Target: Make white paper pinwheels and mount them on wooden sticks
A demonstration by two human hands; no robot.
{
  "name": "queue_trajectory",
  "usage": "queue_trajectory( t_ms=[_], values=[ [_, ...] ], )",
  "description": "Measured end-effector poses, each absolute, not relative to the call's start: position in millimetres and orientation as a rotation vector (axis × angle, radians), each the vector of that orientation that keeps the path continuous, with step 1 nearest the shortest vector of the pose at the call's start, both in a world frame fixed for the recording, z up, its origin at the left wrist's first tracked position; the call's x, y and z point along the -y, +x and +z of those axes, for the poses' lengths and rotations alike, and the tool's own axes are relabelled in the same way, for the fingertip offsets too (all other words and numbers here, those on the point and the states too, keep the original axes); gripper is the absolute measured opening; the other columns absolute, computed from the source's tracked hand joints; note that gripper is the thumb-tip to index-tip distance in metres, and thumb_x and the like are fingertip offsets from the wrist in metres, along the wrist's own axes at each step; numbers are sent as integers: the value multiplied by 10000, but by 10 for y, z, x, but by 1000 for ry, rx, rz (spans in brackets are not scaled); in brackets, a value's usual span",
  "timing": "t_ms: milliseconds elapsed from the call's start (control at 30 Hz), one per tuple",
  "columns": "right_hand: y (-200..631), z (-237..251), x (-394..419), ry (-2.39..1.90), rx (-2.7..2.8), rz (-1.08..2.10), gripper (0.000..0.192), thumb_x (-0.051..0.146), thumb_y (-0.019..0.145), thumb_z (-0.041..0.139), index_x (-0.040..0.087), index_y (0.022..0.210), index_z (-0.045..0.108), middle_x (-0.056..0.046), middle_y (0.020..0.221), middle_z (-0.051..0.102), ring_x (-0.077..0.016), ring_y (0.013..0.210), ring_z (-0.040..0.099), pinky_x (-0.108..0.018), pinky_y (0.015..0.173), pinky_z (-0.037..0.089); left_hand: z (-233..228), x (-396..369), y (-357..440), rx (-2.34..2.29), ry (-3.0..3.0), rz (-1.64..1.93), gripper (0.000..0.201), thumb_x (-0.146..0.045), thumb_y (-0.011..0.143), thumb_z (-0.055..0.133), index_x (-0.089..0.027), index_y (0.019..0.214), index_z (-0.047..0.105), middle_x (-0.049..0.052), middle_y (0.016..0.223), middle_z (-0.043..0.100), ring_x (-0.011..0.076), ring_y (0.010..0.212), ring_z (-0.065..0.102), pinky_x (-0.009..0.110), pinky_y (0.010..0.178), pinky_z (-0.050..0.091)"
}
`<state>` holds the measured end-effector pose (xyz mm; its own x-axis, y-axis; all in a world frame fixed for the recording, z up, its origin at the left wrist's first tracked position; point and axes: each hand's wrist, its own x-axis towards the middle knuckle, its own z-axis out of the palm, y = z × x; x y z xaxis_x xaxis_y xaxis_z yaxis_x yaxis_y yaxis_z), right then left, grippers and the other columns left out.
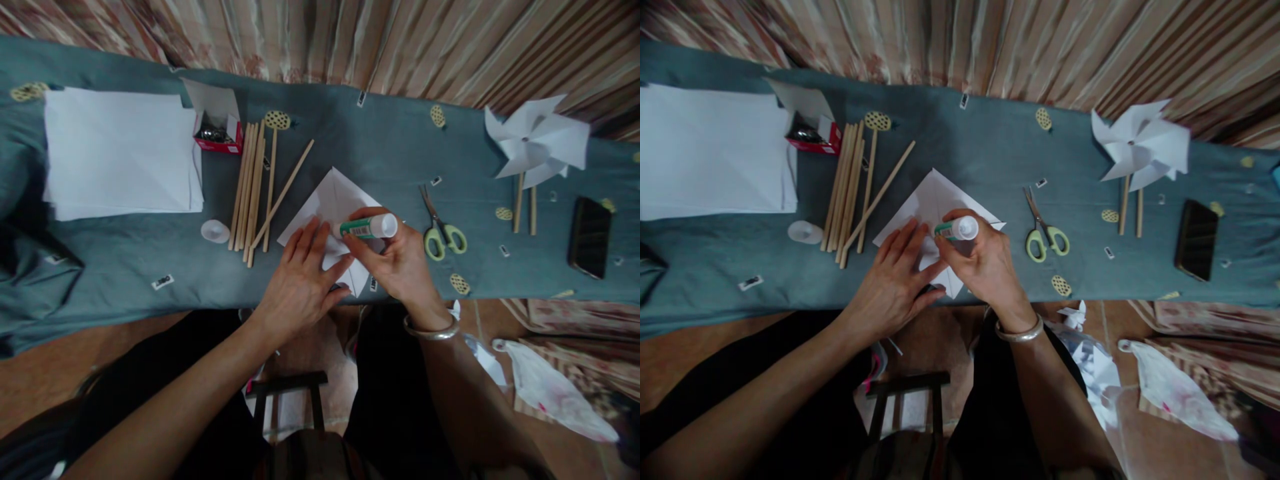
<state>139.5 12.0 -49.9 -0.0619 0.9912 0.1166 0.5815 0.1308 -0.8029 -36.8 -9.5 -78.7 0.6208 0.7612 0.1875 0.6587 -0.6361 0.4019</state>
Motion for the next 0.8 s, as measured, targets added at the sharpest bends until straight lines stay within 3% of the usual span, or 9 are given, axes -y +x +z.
queue_trajectory(
  t_ms=[200, 567, 800],
  values=[
    [1413, -492, -126, -1583, 1695, 743, 201, 312, 804, 672, 212, 975, 643, -15, 848, 717, -175, 760, 672, -330, 730, 539, -793, 94, -369, -1143, 2548, 516, 494, -456, 854, 618, -238, 1290, 544, 159, 1541, 307, 398, 1444, 218, 619, 1112, 289],
    [1420, -525, -138, -1581, 1699, 703, 231, 312, 814, 663, 223, 1026, 639, -22, 933, 721, -182, 821, 677, -353, 799, 539, -803, 93, -365, -1142, 2542, 524, 501, -454, 845, 631, -244, 1292, 546, 149, 1543, 305, 396, 1445, 213, 621, 1113, 286],
    [1431, -565, -160, -1436, 1305, 1008, 191, 362, 760, 719, 236, 895, 671, 1, 857, 715, -172, 799, 681, -355, 807, 575, -804, 92, -370, -1140, 2534, 548, 476, -443, 852, 627, -248, 1280, 554, 144, 1558, 287, 392, 1444, 219, 628, 1106, 291]
  ],
)
